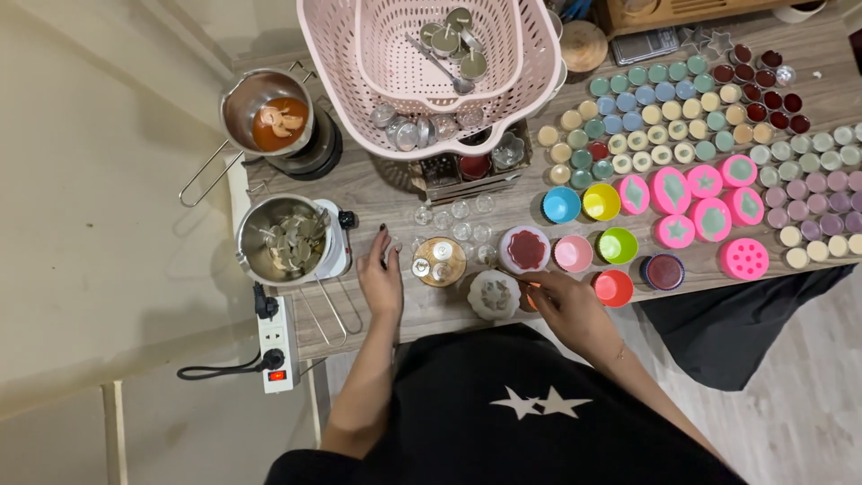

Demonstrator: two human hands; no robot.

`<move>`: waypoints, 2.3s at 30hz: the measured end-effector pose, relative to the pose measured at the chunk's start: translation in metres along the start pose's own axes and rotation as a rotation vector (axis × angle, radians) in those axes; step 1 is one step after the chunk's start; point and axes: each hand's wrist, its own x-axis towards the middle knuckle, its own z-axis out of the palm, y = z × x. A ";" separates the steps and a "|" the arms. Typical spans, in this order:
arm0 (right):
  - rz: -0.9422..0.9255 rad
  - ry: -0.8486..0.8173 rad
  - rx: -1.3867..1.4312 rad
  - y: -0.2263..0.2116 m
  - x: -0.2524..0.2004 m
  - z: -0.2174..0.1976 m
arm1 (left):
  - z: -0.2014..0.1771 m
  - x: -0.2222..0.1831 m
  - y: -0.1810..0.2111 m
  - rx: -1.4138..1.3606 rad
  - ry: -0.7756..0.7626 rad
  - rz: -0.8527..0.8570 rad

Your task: Preparing and cleaning small metal candle wick holders and wicks at a workbench.

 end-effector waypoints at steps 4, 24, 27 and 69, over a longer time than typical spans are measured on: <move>0.012 -0.011 -0.001 -0.013 -0.002 -0.007 | 0.011 0.011 0.008 -0.035 -0.023 -0.124; 0.109 -0.128 0.048 -0.040 0.021 -0.004 | -0.134 0.021 0.092 0.041 0.546 0.110; -0.129 -0.082 -0.059 -0.035 0.029 0.009 | -0.161 0.038 0.062 0.179 0.419 0.083; 0.033 0.111 0.177 0.028 0.020 0.029 | 0.085 0.286 0.238 0.485 -0.411 0.432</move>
